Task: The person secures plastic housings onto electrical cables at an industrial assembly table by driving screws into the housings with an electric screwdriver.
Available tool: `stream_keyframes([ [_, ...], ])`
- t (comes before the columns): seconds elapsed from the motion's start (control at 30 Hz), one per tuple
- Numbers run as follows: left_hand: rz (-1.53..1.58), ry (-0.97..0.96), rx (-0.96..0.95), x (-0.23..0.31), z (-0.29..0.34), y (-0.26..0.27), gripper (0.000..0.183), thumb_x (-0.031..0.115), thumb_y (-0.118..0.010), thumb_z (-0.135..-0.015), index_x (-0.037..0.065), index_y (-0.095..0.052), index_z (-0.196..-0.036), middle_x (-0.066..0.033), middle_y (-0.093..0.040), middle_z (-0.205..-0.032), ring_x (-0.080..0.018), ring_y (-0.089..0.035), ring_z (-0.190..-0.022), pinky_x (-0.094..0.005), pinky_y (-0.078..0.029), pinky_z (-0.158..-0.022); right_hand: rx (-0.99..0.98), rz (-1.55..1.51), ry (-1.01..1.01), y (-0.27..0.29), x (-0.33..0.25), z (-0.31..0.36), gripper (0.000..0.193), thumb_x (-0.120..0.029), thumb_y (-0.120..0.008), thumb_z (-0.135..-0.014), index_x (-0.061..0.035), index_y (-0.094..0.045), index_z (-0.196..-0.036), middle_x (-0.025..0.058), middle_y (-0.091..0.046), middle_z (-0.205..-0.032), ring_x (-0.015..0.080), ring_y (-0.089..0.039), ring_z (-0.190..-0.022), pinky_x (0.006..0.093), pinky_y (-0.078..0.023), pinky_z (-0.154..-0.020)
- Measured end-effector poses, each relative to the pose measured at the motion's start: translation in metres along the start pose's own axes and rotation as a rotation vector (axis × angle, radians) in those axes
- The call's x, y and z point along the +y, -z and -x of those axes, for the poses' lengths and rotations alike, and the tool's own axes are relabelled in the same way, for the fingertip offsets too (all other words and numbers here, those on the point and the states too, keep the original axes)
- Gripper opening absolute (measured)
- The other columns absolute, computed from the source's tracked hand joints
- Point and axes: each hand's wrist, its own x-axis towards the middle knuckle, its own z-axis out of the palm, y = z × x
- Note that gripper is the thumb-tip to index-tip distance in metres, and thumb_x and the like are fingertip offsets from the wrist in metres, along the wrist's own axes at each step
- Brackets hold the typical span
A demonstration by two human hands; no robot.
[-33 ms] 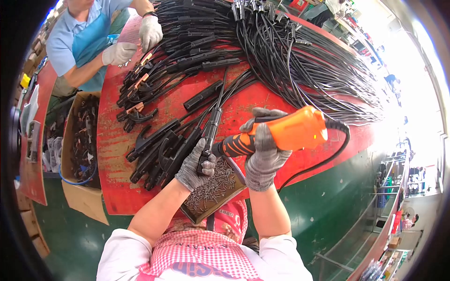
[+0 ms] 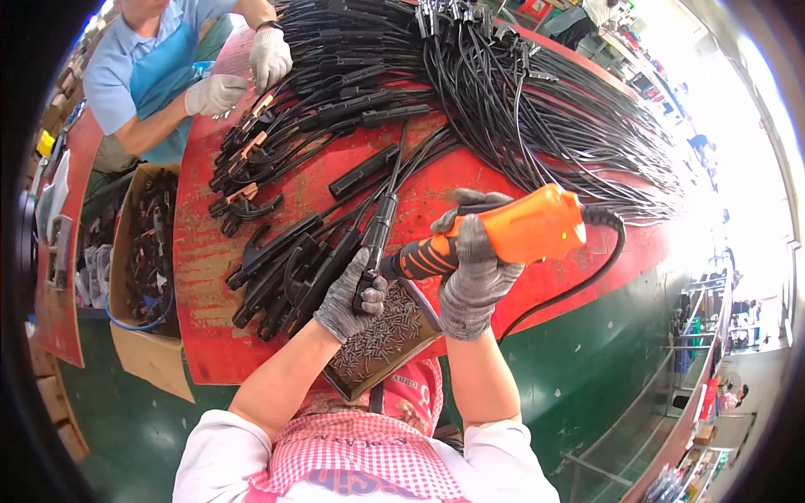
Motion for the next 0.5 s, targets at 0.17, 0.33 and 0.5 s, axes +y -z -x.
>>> stream_keyframes([
  [0.17, -0.010, 0.010, -0.004, 0.0006, 0.0010, 0.0001, 0.027, 0.039, -0.060, -0.079, 0.014, -0.051, -0.079, -0.0031, -0.053, -0.061, -0.0083, -0.048, -0.042, -0.0174, -0.038, -0.035, 0.104, -0.004, -0.073, 0.0003, 0.0054, -0.0099, 0.033, -0.010, -0.061, -0.075, -0.0021, -0.044, -0.103, 0.0128, -0.053, -0.091, 0.0174, -0.054, -0.065, 0.0331, -0.050, -0.060],
  [0.33, -0.023, -0.004, 0.006, -0.0014, 0.0013, -0.0028, 0.026, 0.038, -0.060, -0.079, 0.014, -0.051, -0.079, -0.0030, -0.053, -0.061, -0.0081, -0.048, -0.043, -0.0174, -0.038, -0.035, 0.133, -0.049, -0.092, 0.0079, 0.0033, -0.0077, 0.033, -0.009, -0.061, -0.075, -0.0021, -0.044, -0.102, 0.0130, -0.054, -0.091, 0.0182, -0.056, -0.068, 0.0341, -0.051, -0.061],
  [0.5, -0.043, -0.022, 0.013, -0.0012, 0.0013, 0.0003, 0.031, 0.040, -0.060, -0.079, 0.010, -0.051, -0.080, -0.0025, -0.053, -0.061, -0.0080, -0.048, -0.043, -0.0175, -0.037, -0.035, -0.169, -0.115, -0.103, 0.0004, -0.0032, -0.0059, 0.038, -0.008, -0.065, -0.072, -0.0015, -0.044, -0.103, 0.0146, -0.057, -0.093, 0.0189, -0.057, -0.070, 0.0335, -0.051, -0.065],
])
